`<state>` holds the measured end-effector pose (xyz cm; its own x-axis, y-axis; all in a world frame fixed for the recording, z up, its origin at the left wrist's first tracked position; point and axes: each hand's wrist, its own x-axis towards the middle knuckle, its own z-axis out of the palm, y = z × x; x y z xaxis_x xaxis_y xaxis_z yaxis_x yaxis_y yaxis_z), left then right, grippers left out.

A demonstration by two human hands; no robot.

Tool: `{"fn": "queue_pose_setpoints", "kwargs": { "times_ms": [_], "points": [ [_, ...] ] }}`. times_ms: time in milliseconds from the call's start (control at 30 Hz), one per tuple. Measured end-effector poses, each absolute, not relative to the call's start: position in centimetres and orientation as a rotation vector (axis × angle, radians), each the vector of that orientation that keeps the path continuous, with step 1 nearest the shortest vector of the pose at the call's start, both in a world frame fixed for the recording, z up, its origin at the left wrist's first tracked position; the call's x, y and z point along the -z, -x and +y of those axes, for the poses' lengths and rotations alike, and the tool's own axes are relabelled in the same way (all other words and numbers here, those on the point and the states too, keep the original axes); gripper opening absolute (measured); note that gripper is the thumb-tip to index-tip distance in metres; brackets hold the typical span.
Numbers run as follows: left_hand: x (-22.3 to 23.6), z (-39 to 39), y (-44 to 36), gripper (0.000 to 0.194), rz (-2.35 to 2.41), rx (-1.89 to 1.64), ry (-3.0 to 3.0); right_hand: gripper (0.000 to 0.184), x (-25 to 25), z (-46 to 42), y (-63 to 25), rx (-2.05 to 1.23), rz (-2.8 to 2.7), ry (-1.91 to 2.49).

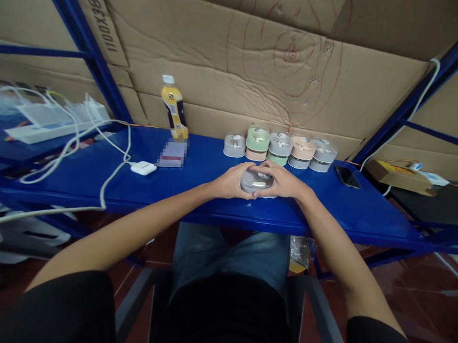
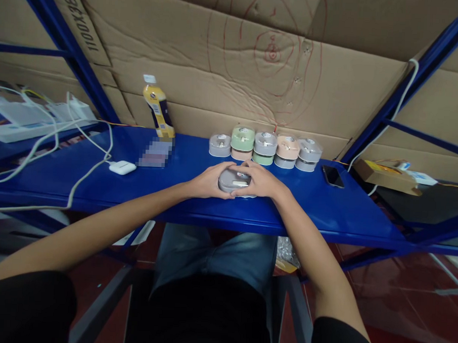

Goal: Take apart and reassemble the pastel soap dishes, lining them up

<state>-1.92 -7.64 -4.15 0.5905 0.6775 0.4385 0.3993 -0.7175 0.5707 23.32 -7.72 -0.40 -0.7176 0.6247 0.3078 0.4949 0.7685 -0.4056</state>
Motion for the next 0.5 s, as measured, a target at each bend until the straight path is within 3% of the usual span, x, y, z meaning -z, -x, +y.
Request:
{"fn": "queue_pose_setpoints", "kwargs": {
  "times_ms": [100,167,233,367,500],
  "points": [
    [3.7,-8.0,2.3,0.102,0.935,-0.958,-2.432,0.099,0.6,-7.5,-23.6,-0.402,-2.44,0.817],
    [3.0,-7.8,3.0,0.103,1.06,-1.039,-2.42,0.084,0.4,-6.7,-24.7,-0.314,-2.231,0.846],
    [2.0,-6.9,3.9,0.103,1.269,-1.189,-2.343,0.067,-0.1,-5.1,-27.0,-0.138,-1.901,0.952],
    [-0.6,-2.4,4.6,0.106,1.734,-1.553,-1.965,0.066,-1.2,-0.3,-33.9,0.288,-1.18,1.306],
    [-2.5,2.6,2.7,0.09,1.918,-1.592,-1.642,0.054,-0.6,3.4,-39.8,0.254,-0.982,1.53]
  ]
}}
